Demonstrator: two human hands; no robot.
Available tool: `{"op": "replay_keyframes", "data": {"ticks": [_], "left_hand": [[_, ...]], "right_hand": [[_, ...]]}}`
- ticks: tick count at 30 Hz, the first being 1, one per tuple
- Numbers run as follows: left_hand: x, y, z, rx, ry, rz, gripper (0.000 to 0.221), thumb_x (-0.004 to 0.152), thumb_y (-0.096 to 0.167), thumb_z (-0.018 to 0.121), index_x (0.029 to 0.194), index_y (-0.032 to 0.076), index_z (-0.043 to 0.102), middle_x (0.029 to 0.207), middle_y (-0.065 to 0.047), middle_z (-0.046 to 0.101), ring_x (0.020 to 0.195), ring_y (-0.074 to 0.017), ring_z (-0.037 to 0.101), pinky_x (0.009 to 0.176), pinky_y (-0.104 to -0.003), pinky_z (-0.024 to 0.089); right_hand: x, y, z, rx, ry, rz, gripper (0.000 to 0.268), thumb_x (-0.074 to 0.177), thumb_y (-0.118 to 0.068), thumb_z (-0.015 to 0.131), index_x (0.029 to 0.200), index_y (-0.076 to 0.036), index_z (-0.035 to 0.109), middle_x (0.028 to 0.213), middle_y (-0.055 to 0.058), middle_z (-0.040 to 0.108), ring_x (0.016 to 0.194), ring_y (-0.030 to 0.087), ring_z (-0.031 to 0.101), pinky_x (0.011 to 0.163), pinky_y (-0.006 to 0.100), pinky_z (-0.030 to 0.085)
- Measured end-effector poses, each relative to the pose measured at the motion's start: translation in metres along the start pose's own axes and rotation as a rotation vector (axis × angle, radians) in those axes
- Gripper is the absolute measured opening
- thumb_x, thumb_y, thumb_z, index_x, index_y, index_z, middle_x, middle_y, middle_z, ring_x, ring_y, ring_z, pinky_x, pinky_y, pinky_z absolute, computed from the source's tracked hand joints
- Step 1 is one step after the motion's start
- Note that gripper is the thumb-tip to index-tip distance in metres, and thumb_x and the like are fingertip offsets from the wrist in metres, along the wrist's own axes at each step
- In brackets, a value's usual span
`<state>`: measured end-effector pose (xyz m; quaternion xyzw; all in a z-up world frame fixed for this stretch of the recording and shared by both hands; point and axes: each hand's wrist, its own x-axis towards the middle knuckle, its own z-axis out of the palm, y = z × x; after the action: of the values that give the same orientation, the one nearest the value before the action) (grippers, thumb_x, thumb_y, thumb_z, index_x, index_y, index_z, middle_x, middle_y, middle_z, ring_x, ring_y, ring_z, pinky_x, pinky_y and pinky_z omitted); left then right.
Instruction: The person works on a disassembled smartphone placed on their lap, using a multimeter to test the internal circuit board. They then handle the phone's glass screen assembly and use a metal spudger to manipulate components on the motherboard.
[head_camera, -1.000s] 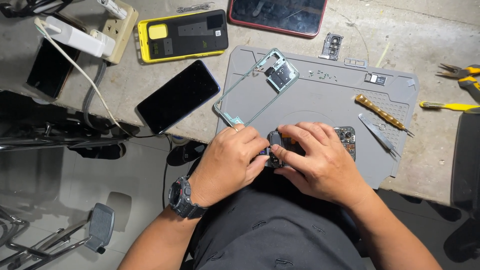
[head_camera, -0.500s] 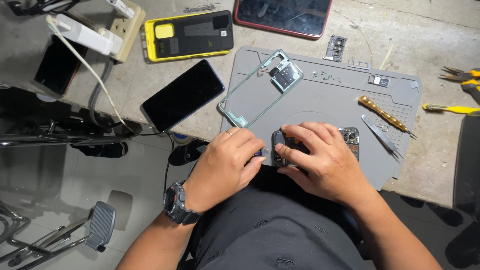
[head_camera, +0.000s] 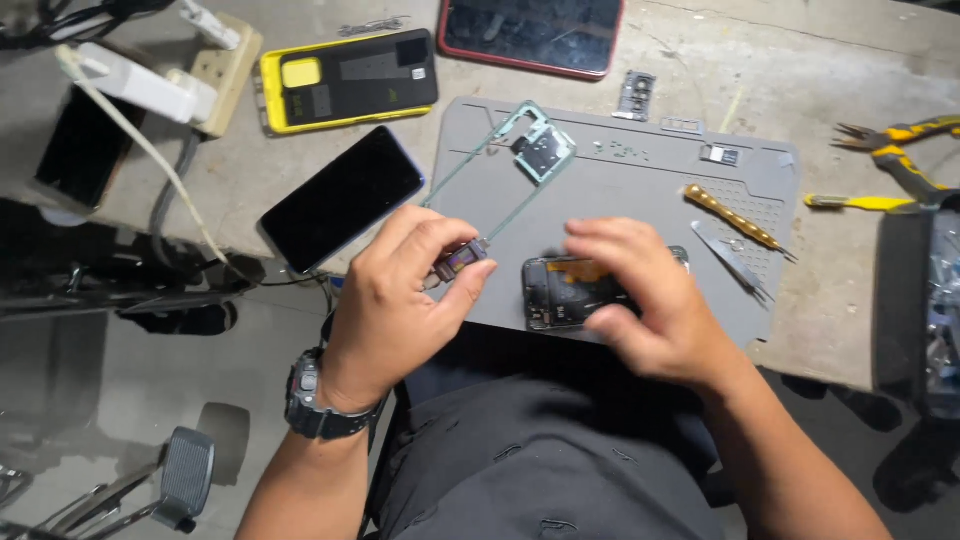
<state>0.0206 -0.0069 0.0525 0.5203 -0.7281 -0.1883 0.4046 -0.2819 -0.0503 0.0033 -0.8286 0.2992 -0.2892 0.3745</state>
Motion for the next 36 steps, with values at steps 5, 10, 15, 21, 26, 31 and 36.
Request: {"op": "replay_keyframes", "data": {"ticks": [5, 10, 15, 21, 26, 31, 36], "left_hand": [[0.007, -0.006, 0.006, -0.101, -0.026, -0.09, 0.019, 0.103, 0.007, 0.09, 0.115, 0.006, 0.076, 0.104, -0.006, 0.07, 0.079, -0.0156, 0.062, 0.072, -0.028, 0.057], [0.015, -0.004, 0.012, -0.161, -0.036, -0.13, 0.019, 0.103, 0.009, 0.091, 0.116, 0.008, 0.077, 0.104, -0.006, 0.073, 0.083, -0.0144, 0.066, 0.073, -0.026, 0.06], [0.016, -0.015, 0.016, -0.159, -0.043, -0.15, 0.021, 0.103, 0.011, 0.091, 0.118, 0.008, 0.077, 0.104, -0.006, 0.071, 0.089, -0.0155, 0.067, 0.074, -0.026, 0.062], [0.018, -0.019, 0.02, -0.154, -0.07, -0.173, 0.02, 0.103, 0.013, 0.091, 0.118, 0.009, 0.079, 0.105, -0.005, 0.073, 0.09, -0.0143, 0.069, 0.072, -0.025, 0.061], [0.021, -0.024, 0.02, -0.148, -0.072, -0.168, 0.019, 0.103, 0.012, 0.091, 0.118, 0.009, 0.079, 0.105, -0.006, 0.073, 0.091, -0.0146, 0.069, 0.07, -0.025, 0.059], [0.028, -0.032, 0.019, -0.058, -0.017, -0.14, 0.019, 0.103, 0.006, 0.091, 0.117, 0.007, 0.078, 0.106, -0.007, 0.071, 0.086, -0.0136, 0.066, 0.069, -0.025, 0.056], [0.033, -0.049, 0.027, 0.1, 0.023, -0.081, 0.02, 0.105, 0.008, 0.092, 0.119, 0.004, 0.079, 0.107, -0.011, 0.07, 0.09, -0.0229, 0.07, 0.085, -0.037, 0.06]], "right_hand": [[-0.007, 0.024, -0.002, 1.212, 0.42, 0.168, 0.084, 0.118, -0.072, 0.054, 0.147, 0.005, 0.071, 0.143, 0.026, 0.077, 0.143, 0.04, 0.072, 0.132, 0.049, 0.054], [-0.003, 0.048, 0.008, 1.767, 0.378, 0.236, 0.079, 0.121, -0.071, 0.042, 0.138, -0.006, 0.082, 0.13, 0.017, 0.081, 0.125, 0.038, 0.069, 0.111, 0.051, 0.053], [-0.001, 0.05, 0.014, 1.782, 0.374, 0.266, 0.081, 0.121, -0.07, 0.038, 0.137, -0.003, 0.081, 0.126, 0.022, 0.08, 0.12, 0.04, 0.07, 0.108, 0.049, 0.054], [0.0, 0.046, 0.016, 1.754, 0.435, 0.318, 0.081, 0.121, -0.068, 0.038, 0.129, 0.0, 0.081, 0.109, 0.02, 0.077, 0.104, 0.036, 0.065, 0.1, 0.044, 0.054], [0.001, 0.047, 0.017, 1.74, 0.452, 0.342, 0.078, 0.121, -0.066, 0.04, 0.128, -0.001, 0.081, 0.103, 0.017, 0.074, 0.096, 0.033, 0.061, 0.08, 0.037, 0.051], [0.002, 0.041, 0.012, 1.741, 0.455, 0.323, 0.082, 0.12, -0.068, 0.037, 0.127, 0.002, 0.08, 0.099, 0.019, 0.071, 0.089, 0.032, 0.055, 0.087, 0.04, 0.048], [-0.009, 0.029, 0.005, 1.619, 0.426, 0.201, 0.078, 0.123, -0.064, 0.037, 0.13, 0.001, 0.08, 0.096, 0.016, 0.073, 0.079, 0.028, 0.054, 0.062, 0.032, 0.044]]}}
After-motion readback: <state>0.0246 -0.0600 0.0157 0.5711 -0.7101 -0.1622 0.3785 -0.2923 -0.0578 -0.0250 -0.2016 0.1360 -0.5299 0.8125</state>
